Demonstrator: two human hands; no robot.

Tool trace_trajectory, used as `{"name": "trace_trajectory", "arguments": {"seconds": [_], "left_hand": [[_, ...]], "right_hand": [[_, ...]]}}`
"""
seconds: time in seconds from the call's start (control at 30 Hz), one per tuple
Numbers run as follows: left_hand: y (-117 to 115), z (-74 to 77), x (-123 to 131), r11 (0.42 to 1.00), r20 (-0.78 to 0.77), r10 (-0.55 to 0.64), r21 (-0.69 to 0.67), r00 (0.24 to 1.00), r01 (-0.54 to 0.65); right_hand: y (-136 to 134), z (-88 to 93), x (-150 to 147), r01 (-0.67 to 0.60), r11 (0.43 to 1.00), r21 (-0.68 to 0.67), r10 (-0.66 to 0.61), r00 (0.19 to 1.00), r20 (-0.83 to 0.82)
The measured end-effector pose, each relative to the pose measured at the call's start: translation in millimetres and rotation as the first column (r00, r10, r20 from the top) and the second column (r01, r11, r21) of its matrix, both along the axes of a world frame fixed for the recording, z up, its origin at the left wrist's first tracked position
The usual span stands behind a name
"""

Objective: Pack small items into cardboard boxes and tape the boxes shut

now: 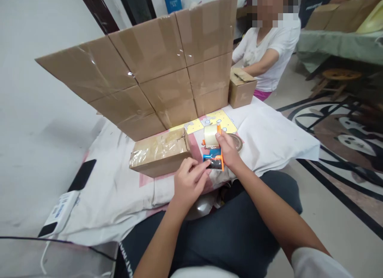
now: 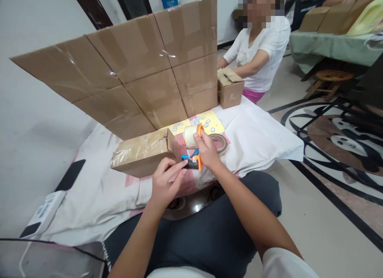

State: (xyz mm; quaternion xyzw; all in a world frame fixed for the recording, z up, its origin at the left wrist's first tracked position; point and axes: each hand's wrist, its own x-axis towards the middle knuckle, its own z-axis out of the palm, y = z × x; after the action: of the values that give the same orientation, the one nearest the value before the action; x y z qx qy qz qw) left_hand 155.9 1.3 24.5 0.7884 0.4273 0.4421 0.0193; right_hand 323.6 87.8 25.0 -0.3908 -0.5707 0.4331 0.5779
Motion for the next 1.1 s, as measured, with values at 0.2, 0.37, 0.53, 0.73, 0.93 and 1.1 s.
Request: {"name": "trace_trajectory", "arguments": {"seconds": [0.2, 0.37, 0.53, 0.73, 0.93, 1.1], "left_hand": [[-5, -9.1, 5, 0.999, 0.013, -0.008, 0.033, 1.0, 0.008], [-7, -11.7, 8, 0.998, -0.054, 0.005, 0.063, 0.999, -0.002], [-9, -14.6, 9, 0.996, -0.085, 0.02, 0.085, 0.996, -0.013], [-9, -15.3, 12, 0.995, -0.09, 0.031, 0.102, 0.995, -0.021], [-10, 1.2, 5, 0.987, -0.094, 0.066, 0.153, 0.993, -0.051], [-11, 19.4, -2, 0.982, -0.211, -0.002, 0.186, 0.977, 0.043]], "right_hand": [[-6, 1.8, 0, 0.022, 1.0, 0.004, -0.022, 1.0, 0.014], [-7, 2.2, 3, 0.088, 0.995, 0.052, -0.093, 0.991, 0.097], [-9, 2.7, 2, 0.104, 0.994, 0.025, -0.106, 0.99, 0.093], [-11, 5.1, 0, 0.094, 0.995, -0.035, -0.089, 0.99, 0.113], [-14, 14.0, 0, 0.093, 0.992, -0.091, -0.085, 0.992, 0.093], [-17, 17.5, 0, 0.038, 0.993, -0.116, -0.028, 0.996, 0.082]]}}
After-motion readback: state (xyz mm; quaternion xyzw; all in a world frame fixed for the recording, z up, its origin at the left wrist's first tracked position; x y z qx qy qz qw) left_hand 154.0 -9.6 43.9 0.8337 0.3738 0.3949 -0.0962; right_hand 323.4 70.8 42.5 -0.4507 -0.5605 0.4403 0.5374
